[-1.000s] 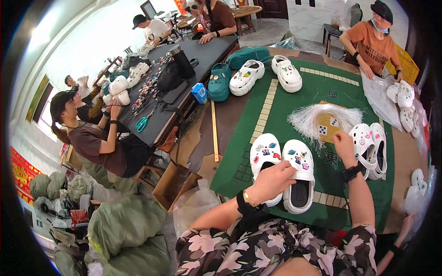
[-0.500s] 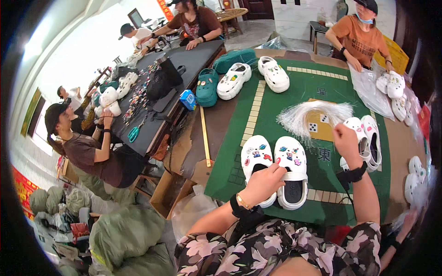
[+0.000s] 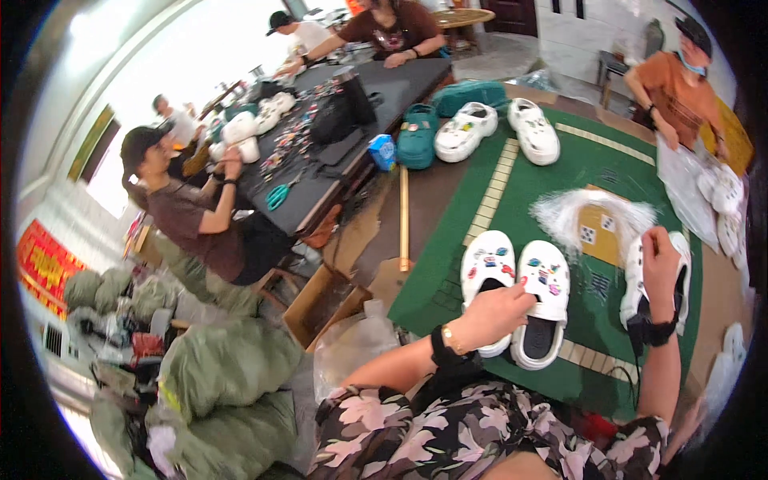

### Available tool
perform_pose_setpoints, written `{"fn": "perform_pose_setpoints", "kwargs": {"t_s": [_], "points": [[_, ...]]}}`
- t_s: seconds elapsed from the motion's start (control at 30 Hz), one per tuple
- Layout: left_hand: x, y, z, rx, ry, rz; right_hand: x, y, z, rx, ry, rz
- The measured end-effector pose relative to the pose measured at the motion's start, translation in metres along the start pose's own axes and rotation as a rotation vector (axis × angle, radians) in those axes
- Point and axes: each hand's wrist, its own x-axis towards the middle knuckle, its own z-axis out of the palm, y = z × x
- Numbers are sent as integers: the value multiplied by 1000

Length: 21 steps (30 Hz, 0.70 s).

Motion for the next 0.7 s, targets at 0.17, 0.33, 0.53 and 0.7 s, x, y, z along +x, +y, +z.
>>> {"fn": "perform_pose_setpoints", "kwargs": {"t_s": [0.17,0.33,0.53,0.7], "points": [[-11,5,-2,-16,61,8,5,18,-40,323,363,151],[-9,1,-8,-44,73,53,-42,-35,-34,445,349,-86],[-21,-11,-36,-200,148,-90,-100,-95,0,323,-166,-430],[-41,-30,-35,-319,310,-205,-139,-91,22,310,-224,-656]]}}
